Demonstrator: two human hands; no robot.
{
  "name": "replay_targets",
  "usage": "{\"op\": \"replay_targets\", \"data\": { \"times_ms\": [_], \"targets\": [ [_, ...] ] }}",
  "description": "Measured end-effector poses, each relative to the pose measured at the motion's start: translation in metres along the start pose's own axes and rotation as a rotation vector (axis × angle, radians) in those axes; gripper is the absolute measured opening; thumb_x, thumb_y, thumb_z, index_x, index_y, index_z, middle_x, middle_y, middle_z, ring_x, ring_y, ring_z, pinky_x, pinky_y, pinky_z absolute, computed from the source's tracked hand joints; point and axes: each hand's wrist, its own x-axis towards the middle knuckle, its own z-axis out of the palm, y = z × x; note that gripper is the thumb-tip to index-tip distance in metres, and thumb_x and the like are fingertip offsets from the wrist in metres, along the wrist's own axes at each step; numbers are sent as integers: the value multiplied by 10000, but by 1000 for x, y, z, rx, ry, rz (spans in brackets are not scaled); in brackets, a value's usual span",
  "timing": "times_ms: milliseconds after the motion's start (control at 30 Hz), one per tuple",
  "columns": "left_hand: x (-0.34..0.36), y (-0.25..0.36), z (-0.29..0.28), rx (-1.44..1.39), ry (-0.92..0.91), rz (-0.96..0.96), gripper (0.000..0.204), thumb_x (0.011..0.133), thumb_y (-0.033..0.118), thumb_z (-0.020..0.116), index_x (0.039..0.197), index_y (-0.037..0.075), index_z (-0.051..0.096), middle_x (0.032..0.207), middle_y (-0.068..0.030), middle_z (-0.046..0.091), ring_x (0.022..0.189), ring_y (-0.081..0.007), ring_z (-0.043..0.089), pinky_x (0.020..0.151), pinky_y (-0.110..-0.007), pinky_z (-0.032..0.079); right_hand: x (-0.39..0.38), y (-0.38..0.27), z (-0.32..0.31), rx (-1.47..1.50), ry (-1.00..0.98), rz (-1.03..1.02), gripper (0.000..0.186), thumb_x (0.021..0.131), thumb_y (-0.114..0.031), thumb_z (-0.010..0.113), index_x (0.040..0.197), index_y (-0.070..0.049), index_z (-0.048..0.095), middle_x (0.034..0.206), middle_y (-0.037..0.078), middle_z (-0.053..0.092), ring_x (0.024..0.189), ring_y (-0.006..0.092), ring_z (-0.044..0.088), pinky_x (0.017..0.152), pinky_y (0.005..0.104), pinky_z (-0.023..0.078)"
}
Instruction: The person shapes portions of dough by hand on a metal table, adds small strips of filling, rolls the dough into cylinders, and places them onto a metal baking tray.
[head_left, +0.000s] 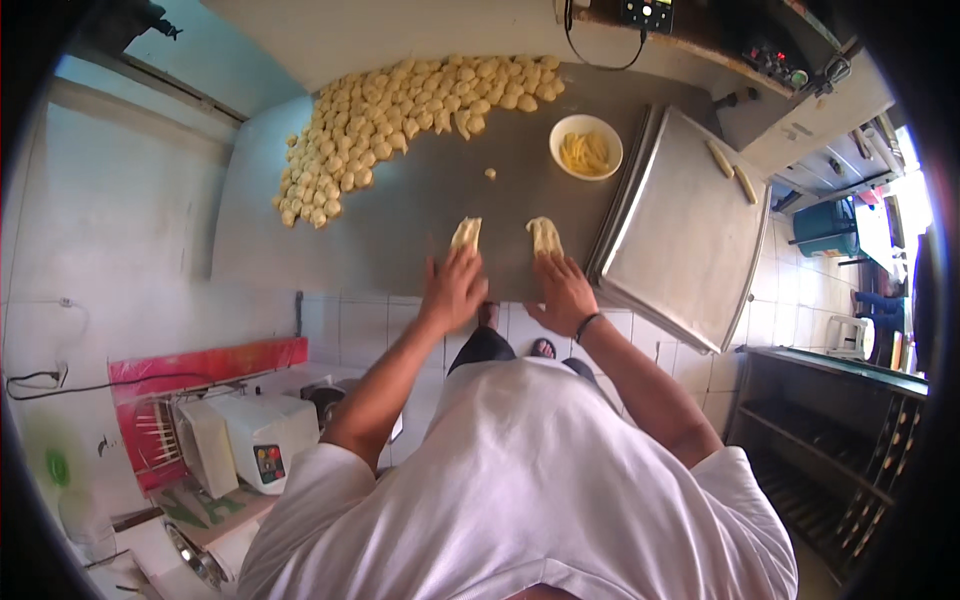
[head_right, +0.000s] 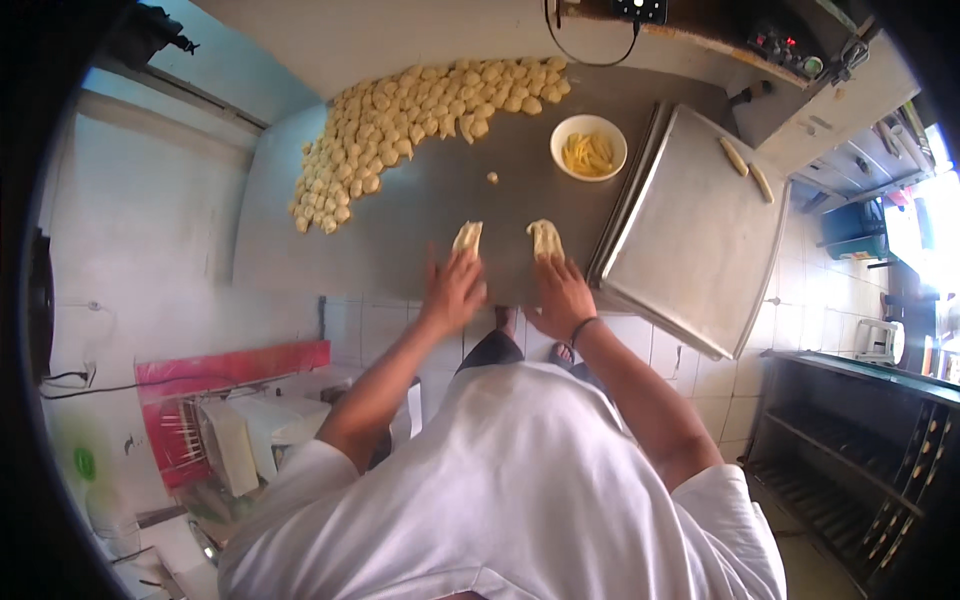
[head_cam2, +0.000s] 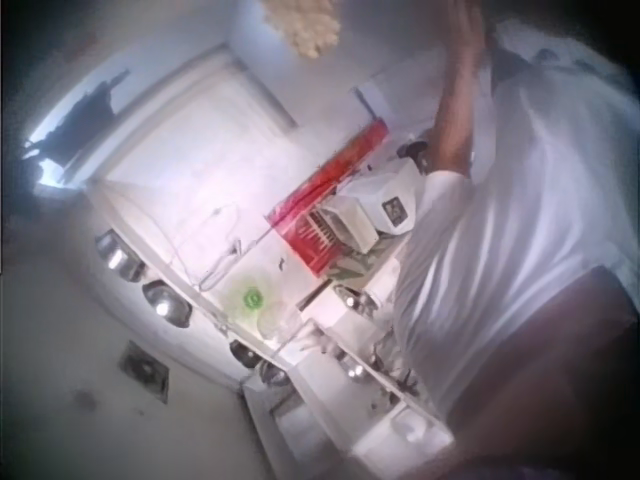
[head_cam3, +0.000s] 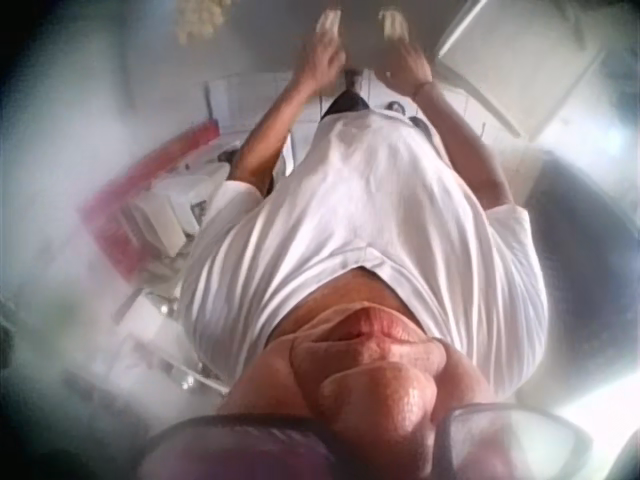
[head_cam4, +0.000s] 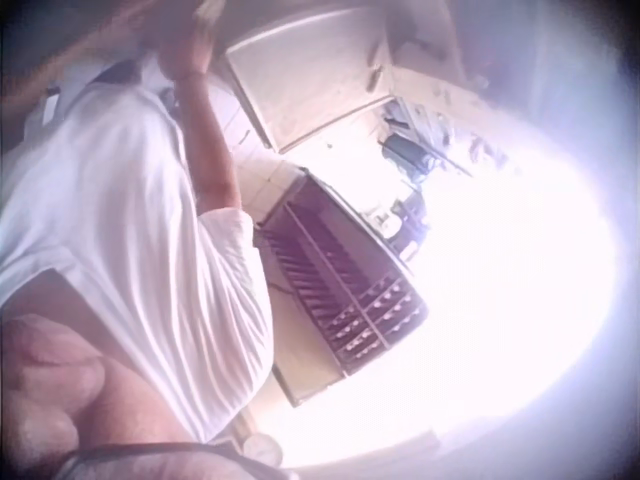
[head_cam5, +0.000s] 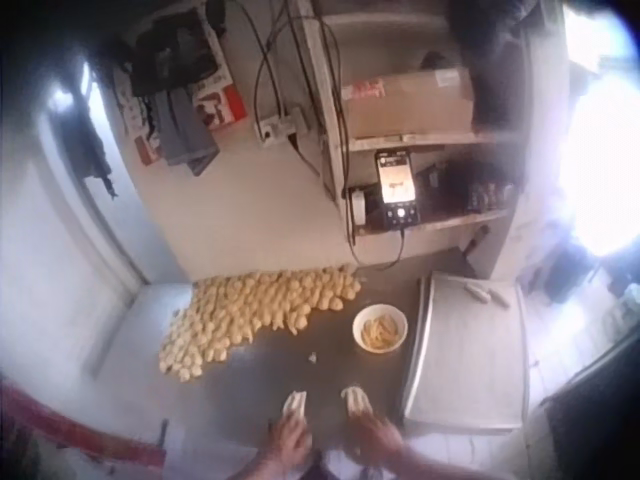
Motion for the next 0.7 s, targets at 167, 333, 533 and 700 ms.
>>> {"op": "replay_targets", "data": {
  "times_ms": [167, 333, 533, 700],
  "targets": [
    [-19, 11, -7, 123, 14, 80, 678, 996, 447, 582, 1538, 52, 480, 1694, -178, 300, 1572, -384, 252, 1228, -692, 141, 22, -1, -35, 90, -32, 29, 591, 848, -385, 710, 1348, -75, 655, 1444, 219, 599, 1396, 390, 520, 1170, 531, 396],
    [-12, -3, -32, -106, 5, 203, 531, 940, 387, 694, 1331, 29, 664, 1580, -192, 469, 1445, -394, 443, 1164, -704, 275, 104, 87, -86, -101, 251, 287, 149, 869, -204, 709, 969, -120, 779, 985, 107, 752, 1024, 339, 673, 939, 477, 517],
    [2, -38, -65, -172, 130, 136, 402, 953, 239, 712, 1294, 27, 687, 1478, -175, 576, 1329, -390, 542, 1129, -504, 436, 169, 146, -92, -324, 187, 426, 202, 904, -279, 646, 916, -147, 798, 965, 79, 750, 1096, 298, 641, 1006, 465, 455],
    [58, -61, -93, -337, 257, 250, 306, 921, 105, 704, 1214, 20, 712, 1325, -171, 668, 1153, -380, 654, 983, -494, 528, 177, 155, -87, -135, 230, 649, 239, 903, -322, 669, 854, -139, 814, 932, 97, 760, 860, 287, 697, 808, 427, 530]
  ]
}}
